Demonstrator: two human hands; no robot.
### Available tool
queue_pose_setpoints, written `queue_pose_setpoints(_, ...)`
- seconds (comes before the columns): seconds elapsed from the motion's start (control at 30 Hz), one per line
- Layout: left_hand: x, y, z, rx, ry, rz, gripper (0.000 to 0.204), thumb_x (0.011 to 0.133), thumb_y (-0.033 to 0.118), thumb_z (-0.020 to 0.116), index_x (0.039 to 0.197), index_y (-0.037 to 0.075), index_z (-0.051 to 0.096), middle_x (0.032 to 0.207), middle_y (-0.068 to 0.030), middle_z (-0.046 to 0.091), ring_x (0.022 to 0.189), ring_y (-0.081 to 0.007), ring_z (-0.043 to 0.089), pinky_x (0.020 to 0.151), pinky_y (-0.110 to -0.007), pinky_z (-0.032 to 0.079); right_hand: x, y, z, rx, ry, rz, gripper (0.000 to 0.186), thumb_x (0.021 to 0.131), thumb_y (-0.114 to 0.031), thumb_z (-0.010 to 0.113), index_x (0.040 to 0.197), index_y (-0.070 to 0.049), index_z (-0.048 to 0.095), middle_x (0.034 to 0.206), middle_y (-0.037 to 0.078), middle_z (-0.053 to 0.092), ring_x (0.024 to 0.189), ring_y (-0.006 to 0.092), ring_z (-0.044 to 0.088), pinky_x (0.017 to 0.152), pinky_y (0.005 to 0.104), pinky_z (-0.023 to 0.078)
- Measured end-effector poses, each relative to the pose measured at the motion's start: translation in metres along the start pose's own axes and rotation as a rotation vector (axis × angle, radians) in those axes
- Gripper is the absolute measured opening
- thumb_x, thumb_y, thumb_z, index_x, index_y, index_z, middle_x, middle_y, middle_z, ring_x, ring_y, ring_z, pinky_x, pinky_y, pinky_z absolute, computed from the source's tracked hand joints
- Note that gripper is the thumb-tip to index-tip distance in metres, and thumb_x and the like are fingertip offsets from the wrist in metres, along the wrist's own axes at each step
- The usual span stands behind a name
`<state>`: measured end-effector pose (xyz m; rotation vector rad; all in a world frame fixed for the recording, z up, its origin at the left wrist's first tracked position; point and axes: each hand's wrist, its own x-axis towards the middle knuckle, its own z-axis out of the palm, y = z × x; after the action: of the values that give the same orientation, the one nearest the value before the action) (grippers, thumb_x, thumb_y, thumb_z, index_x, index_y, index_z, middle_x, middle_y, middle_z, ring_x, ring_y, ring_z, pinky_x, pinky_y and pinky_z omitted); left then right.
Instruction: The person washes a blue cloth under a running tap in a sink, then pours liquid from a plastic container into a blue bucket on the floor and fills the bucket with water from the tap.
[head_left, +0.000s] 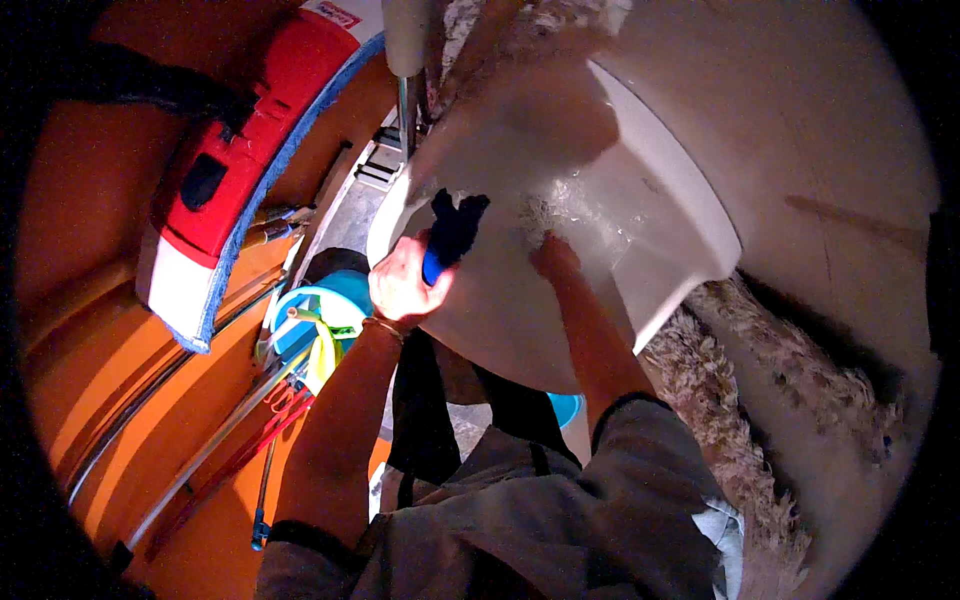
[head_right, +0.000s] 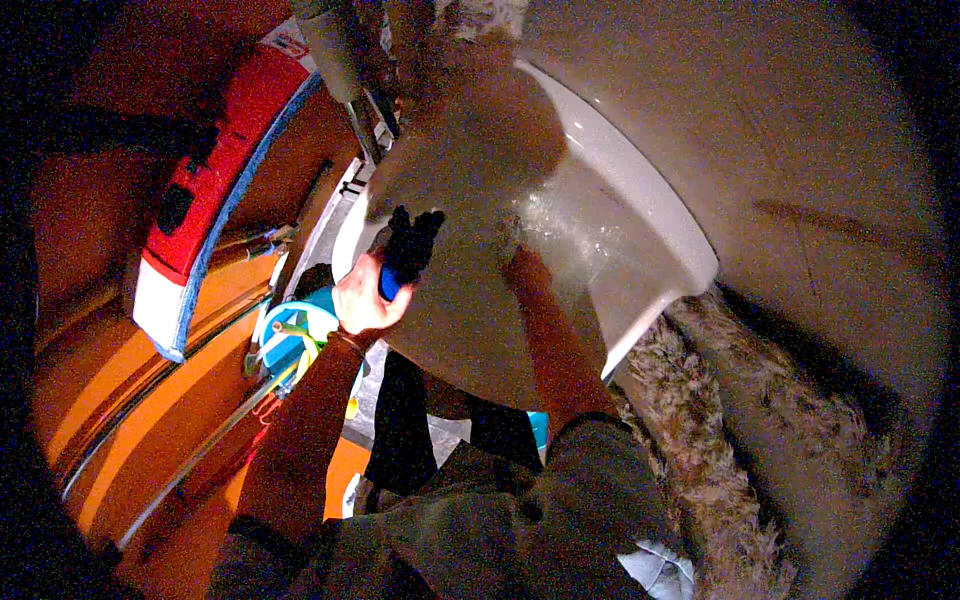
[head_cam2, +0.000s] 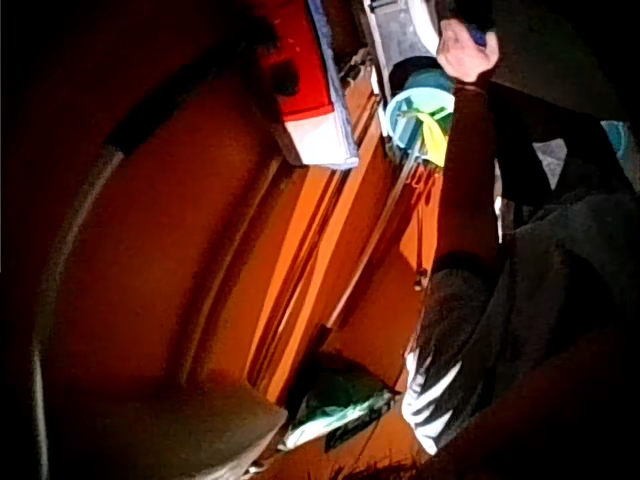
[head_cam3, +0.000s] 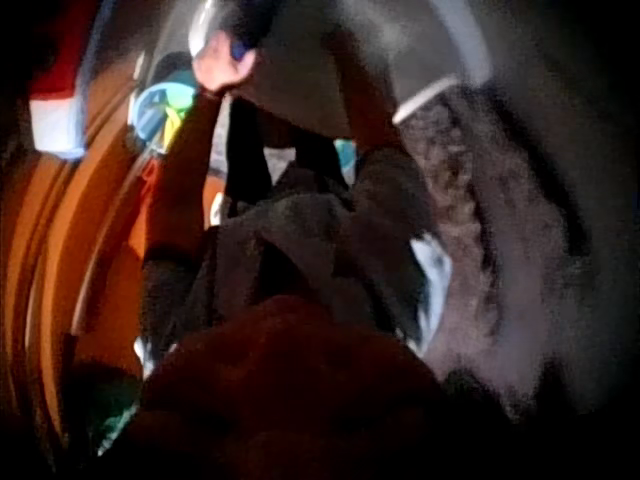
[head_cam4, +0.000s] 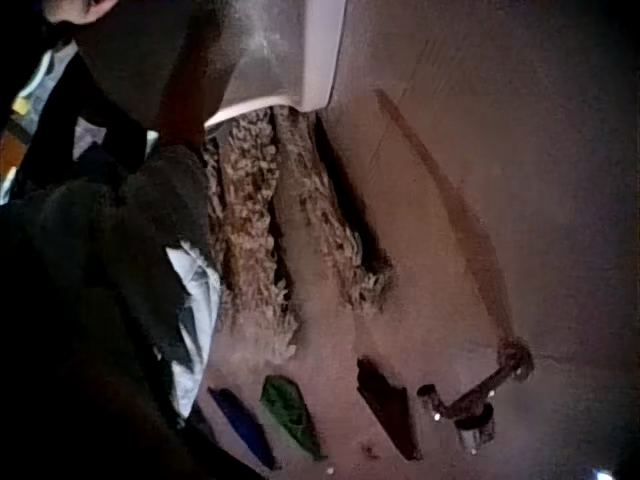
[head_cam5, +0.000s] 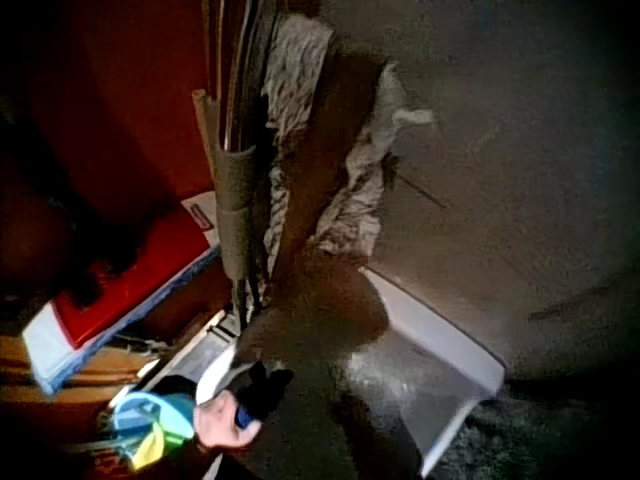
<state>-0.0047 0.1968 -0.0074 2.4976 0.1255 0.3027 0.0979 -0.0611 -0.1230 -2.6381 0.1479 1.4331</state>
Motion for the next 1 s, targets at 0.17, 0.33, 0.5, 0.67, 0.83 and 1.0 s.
queue_pose_setpoints(0.17,0.000,0.013,-0.006,-0.016,-0.079,-0.134,0.050,0.071,0.031,0.072,0.111,0.006,0.056,0.083,-0.0144,0.060,0.072,-0.0347,0.064,0.064,-0.041,0.052,-0.094,0.048,-0.055,0.656,0.117,-0.442,0.059,0.087,-0.034,0.058,0.137,-0.010,0.040,0.135,0.017,0.048,0.109,0.0370,0.057,0.088,0.0493,0.048)
queue_pose_setpoints(0.33,-0.001,0.013,-0.002,0.064,-0.035,-0.040,0.051,0.070,0.034,0.075,0.111,0.008,0.057,0.089,-0.0117,0.061,0.071,-0.0336,0.064,0.061,-0.040,0.053,-0.158,0.061,-0.071,-0.136,0.506,-0.174,0.041,0.085,-0.026,0.064,0.123,-0.012,0.056,0.139,0.015,0.044,0.126,0.0332,0.044,0.098,0.0478,0.041)
queue_pose_setpoints(0.5,-0.005,0.016,0.004,0.131,-0.104,-0.136,0.051,0.072,0.035,0.073,0.114,0.012,0.055,0.097,-0.0149,0.064,0.078,-0.0375,0.065,0.066,-0.044,0.053,-0.192,0.090,-0.059,0.242,0.408,-0.040,0.024,0.080,-0.035,0.069,0.086,-0.012,0.070,0.108,0.012,0.065,0.112,0.0318,0.053,0.088,0.0422,0.044)
queue_pose_setpoints(0.67,-0.006,0.024,0.005,0.157,-0.116,-0.151,0.054,0.075,0.045,0.070,0.115,0.012,0.055,0.100,-0.0166,0.064,0.085,-0.0382,0.064,0.074,-0.043,0.051,-0.249,0.124,-0.028,0.730,0.816,-0.427,0.055,0.082,-0.029,0.070,0.130,-0.011,0.050,0.139,0.017,0.042,0.125,0.0297,0.044,0.101,0.0403,0.038)
queue_pose_setpoints(0.83,-0.012,0.022,0.010,0.189,-0.065,-0.150,0.057,0.075,0.048,0.071,0.116,0.012,0.054,0.095,-0.0154,0.067,0.086,-0.0326,0.066,0.075,-0.039,0.052,-0.257,0.238,0.084,1.695,0.551,-0.016,0.042,0.091,-0.017,0.060,0.130,-0.009,0.049,0.119,0.007,0.060,0.094,0.0188,0.063,0.080,0.0349,0.053)
queue_pose_setpoints(1.0,-0.010,0.021,0.017,0.250,-0.057,-0.119,0.056,0.074,0.047,0.073,0.115,0.012,0.056,0.093,-0.0162,0.068,0.085,-0.0297,0.067,0.075,-0.037,0.051,-0.235,0.361,0.366,1.285,0.149,0.315,0.051,0.086,-0.023,0.063,0.131,-0.006,0.047,0.119,0.010,0.059,0.094,0.0234,0.062,0.080,0.0390,0.052)
